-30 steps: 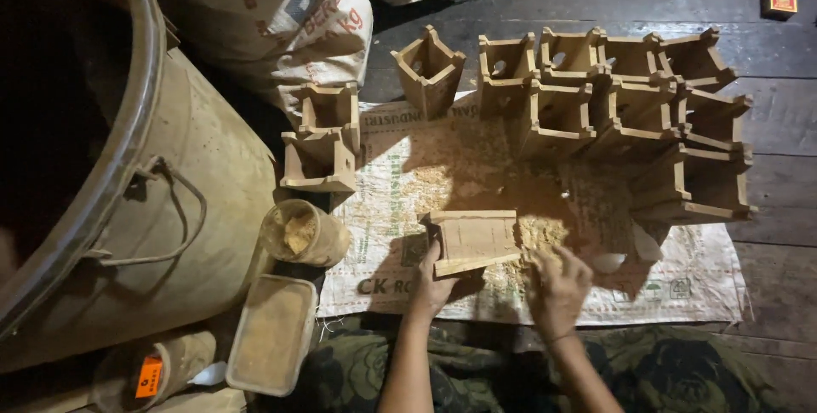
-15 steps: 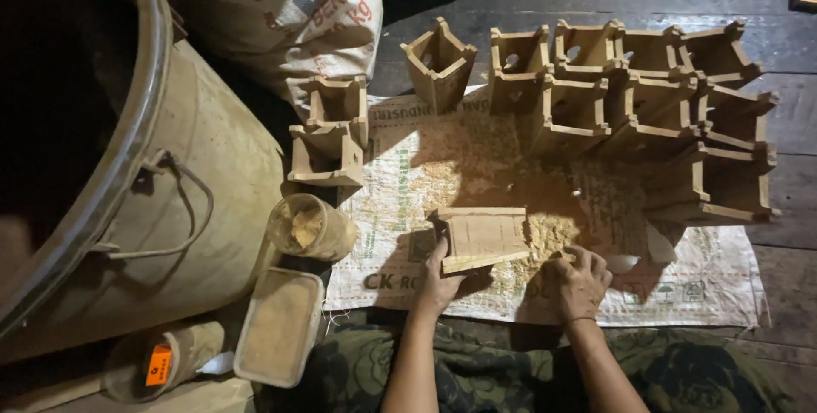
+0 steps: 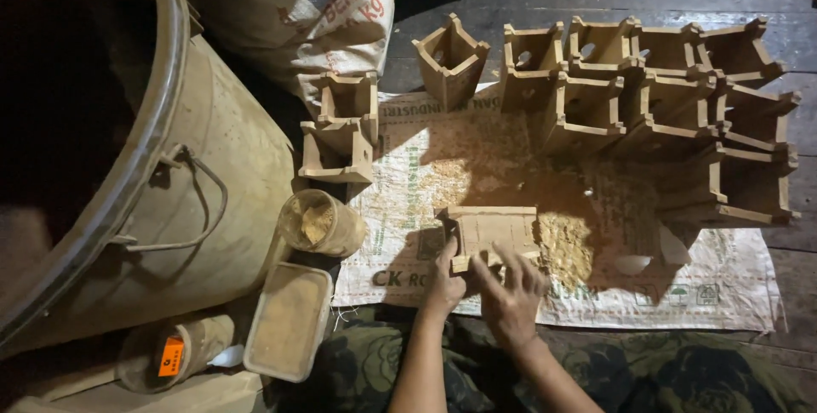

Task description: Assembling small wooden box components by applying wax to joints and fitting pre-cut pieces together.

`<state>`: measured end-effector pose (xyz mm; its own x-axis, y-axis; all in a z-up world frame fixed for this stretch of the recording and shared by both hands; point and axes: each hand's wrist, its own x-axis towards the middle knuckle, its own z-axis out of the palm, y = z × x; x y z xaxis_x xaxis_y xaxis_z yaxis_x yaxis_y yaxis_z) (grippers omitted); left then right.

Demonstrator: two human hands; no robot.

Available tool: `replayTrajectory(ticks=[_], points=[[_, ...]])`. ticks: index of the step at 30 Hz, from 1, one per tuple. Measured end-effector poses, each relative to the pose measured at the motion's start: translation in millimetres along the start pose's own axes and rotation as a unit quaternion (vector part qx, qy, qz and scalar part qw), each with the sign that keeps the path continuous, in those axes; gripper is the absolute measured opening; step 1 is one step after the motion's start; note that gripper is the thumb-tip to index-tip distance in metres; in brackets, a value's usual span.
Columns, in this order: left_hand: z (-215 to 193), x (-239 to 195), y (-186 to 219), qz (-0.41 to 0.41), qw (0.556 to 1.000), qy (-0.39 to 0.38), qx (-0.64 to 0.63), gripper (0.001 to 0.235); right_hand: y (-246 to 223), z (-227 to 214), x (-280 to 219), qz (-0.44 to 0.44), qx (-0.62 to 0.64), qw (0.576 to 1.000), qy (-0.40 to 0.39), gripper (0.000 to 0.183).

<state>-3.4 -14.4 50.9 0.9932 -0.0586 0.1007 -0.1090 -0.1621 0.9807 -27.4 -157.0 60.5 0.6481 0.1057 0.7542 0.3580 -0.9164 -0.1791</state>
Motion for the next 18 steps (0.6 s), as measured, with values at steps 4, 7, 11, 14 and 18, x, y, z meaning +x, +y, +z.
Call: replayTrajectory(ticks=[4, 7, 11, 14, 18], points=[[-2.9, 0.4, 12.3, 0.007, 1.0, 0.006, 0.019, 0.069, -1.9, -10.5, -13.5, 0.005, -0.007, 0.995, -0.101, 0.052], [-3.3, -1.4, 16.6, 0.017, 1.0, -0.005, 0.021, 0.075, -1.4, -9.5, -13.4, 0.021, -0.011, 0.992, -0.121, 0.054], [-2.2, -0.8, 3.2, 0.011, 1.0, 0.01, 0.007, 0.067, -2.0, -22.6, -9.7, -0.003, 0.03, 0.994, -0.102, 0.046], [0.5, 0.1, 3.0, 0.011, 1.0, 0.006, 0.018, 0.041, 6.0, -21.5, -10.9, 0.034, 0.016, 0.994, -0.105, 0.045], [1.2, 0.1, -7.6, 0.038, 0.998, 0.013, 0.045, 0.058, 1.7, -18.5, -13.2, 0.017, 0.004, 0.992, -0.126, 0.059]])
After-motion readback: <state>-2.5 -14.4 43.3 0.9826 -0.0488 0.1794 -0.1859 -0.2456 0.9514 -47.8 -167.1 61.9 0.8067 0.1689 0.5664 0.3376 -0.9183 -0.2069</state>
